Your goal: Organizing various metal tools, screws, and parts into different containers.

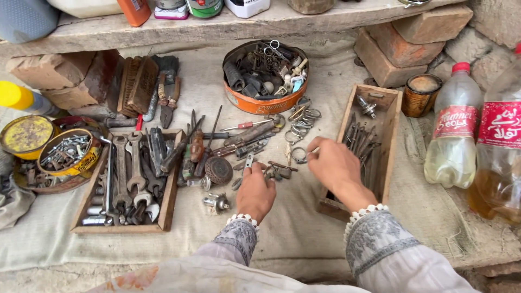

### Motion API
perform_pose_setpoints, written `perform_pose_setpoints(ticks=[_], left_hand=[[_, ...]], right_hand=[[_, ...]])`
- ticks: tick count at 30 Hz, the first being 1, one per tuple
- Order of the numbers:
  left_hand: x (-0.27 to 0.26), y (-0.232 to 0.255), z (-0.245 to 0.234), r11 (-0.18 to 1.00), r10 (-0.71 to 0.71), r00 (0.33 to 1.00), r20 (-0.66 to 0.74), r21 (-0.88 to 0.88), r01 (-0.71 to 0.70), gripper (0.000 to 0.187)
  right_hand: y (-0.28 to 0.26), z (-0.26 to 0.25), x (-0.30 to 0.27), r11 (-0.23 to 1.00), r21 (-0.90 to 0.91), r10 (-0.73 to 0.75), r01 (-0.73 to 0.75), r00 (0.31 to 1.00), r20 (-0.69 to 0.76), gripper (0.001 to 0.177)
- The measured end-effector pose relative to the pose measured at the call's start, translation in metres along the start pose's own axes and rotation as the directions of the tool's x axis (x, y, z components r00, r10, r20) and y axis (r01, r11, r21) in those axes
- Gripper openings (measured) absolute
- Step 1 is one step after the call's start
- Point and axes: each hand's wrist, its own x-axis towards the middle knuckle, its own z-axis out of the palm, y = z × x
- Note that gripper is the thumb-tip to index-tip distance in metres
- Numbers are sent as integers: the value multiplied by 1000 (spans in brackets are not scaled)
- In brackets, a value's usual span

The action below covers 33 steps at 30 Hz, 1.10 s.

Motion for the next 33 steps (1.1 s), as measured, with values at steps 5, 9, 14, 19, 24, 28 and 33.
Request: perform_pose_setpoints(ticks=[5,9,14,19,24,28,33], left_hand=[[41,-34,10,988,62,997,53,138,-69,44],[53,-40,5,983,85,988,132,152,-104,30],[51,-35,-1,985,39,985,168,160,-66,40],[48,-20,-1,979,-54,971,233,206,5,66],[44,-3,-5,942,-197,948,250,317,112,59],[38,1,-2,934,-213,952,221,333,131,55],[37,-6,13,909,-106,989,107,412,52,46]], right_hand=[[-2,60,38,991,-36,-131,131,991,11,31],[3,99,54,974,-114,-197,195,980,-6,25],[-3,99,48,972,-142,-190,188,982,-6,20],[4,95,48,984,-113,-137,140,990,29,14],[6,90,48,996,-61,-56,64,990,130,25],[-7,75,37,997,-46,-48,55,990,134,39],[-2,79,42,973,-183,-116,144,981,153,52]])
